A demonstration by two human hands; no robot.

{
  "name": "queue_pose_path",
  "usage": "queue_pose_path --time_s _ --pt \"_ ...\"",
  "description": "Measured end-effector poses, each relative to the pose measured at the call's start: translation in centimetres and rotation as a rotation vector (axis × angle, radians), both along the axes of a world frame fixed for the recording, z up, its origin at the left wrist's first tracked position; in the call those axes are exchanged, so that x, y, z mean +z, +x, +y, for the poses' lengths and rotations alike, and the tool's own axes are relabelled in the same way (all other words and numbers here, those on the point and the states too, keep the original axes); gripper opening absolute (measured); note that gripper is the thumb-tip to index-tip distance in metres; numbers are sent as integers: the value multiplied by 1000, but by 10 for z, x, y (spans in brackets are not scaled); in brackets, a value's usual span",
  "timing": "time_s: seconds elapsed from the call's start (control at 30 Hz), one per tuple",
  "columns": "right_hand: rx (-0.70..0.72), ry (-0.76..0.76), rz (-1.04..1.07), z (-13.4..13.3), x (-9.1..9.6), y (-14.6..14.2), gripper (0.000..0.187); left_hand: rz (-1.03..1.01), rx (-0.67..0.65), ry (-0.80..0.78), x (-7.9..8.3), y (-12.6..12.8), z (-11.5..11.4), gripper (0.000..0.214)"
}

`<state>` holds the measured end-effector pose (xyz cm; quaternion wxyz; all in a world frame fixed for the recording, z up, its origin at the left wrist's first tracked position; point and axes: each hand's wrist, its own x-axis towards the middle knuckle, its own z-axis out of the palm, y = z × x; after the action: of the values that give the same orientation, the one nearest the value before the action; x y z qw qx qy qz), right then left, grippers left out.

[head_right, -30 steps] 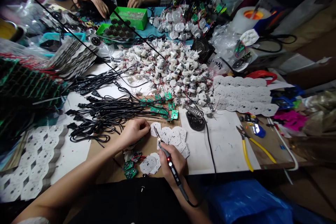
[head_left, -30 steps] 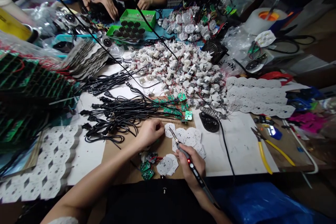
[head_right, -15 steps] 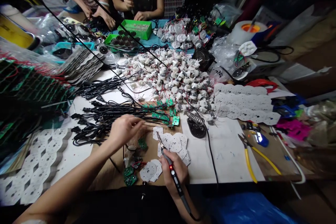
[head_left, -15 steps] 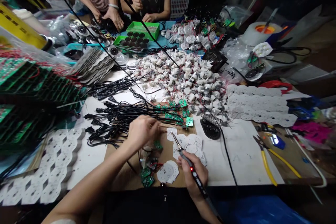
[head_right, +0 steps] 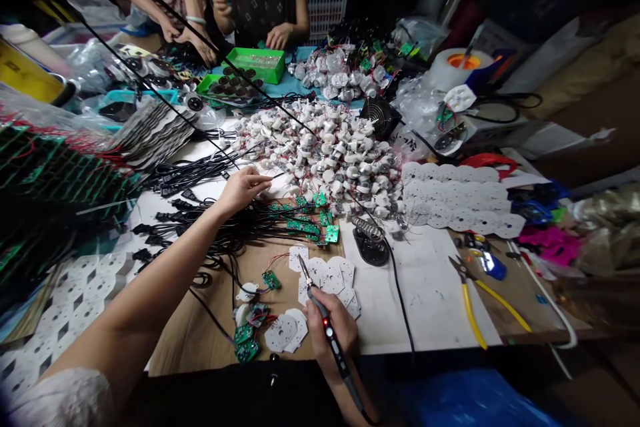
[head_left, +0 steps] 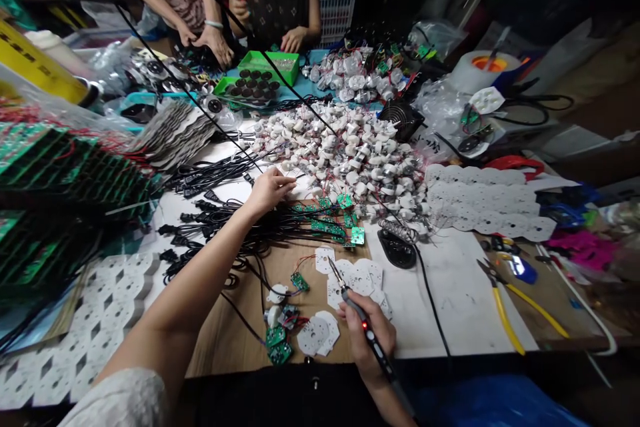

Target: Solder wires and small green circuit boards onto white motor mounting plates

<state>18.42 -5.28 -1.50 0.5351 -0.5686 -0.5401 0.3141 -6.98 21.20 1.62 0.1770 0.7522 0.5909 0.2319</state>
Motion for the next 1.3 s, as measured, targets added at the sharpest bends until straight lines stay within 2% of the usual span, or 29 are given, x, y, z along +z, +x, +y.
queue_pose_path --time_s 0.1,0.2,0.3,0.4,0.47,0.53,0.6,0.7,0.8,0.87,1.03,1.17,1.3 --pt "-21 -3 -3 0 -1 0 19 -210 24 -86 -1 3 7 30" --pt "-17 -5 -14 0 -2 1 20 -511 82 -147 6 4 2 43" --pt "-13 -31 -16 -1 -2 0 20 -781 170 -121 24 4 -17 49" --pt "-11 -43 -12 -1 1 -1 20 -861 218 -86 48 6 -47 49" --pt "-14 -44 -17 -1 2 -1 19 -818 187 -135 58 8 -70 46" --pt "-15 -48 -30 -1 2 -1 19 -731 117 -233 59 12 -91 40" --pt "-13 -51 -38 -1 2 0 19 -580 20 -304 49 17 -110 32" --pt "-20 -55 -40 -1 -1 0 20 -273 -97 -288 26 27 -129 16" --pt "-27 -56 -36 -2 -2 -1 19 -28 -122 -269 8 38 -140 8" --pt "-23 -56 -36 -2 -1 -2 20 53 -131 -274 4 44 -143 10" --pt "-19 -59 -42 -2 -2 -1 20 46 -171 -280 4 51 -144 11" --pt "-9 -51 -47 -3 -6 0 19 -22 -164 -312 1 52 -143 9" --pt "-5 -64 -64 -2 -6 0 19 -4 -161 -311 0 52 -144 15"
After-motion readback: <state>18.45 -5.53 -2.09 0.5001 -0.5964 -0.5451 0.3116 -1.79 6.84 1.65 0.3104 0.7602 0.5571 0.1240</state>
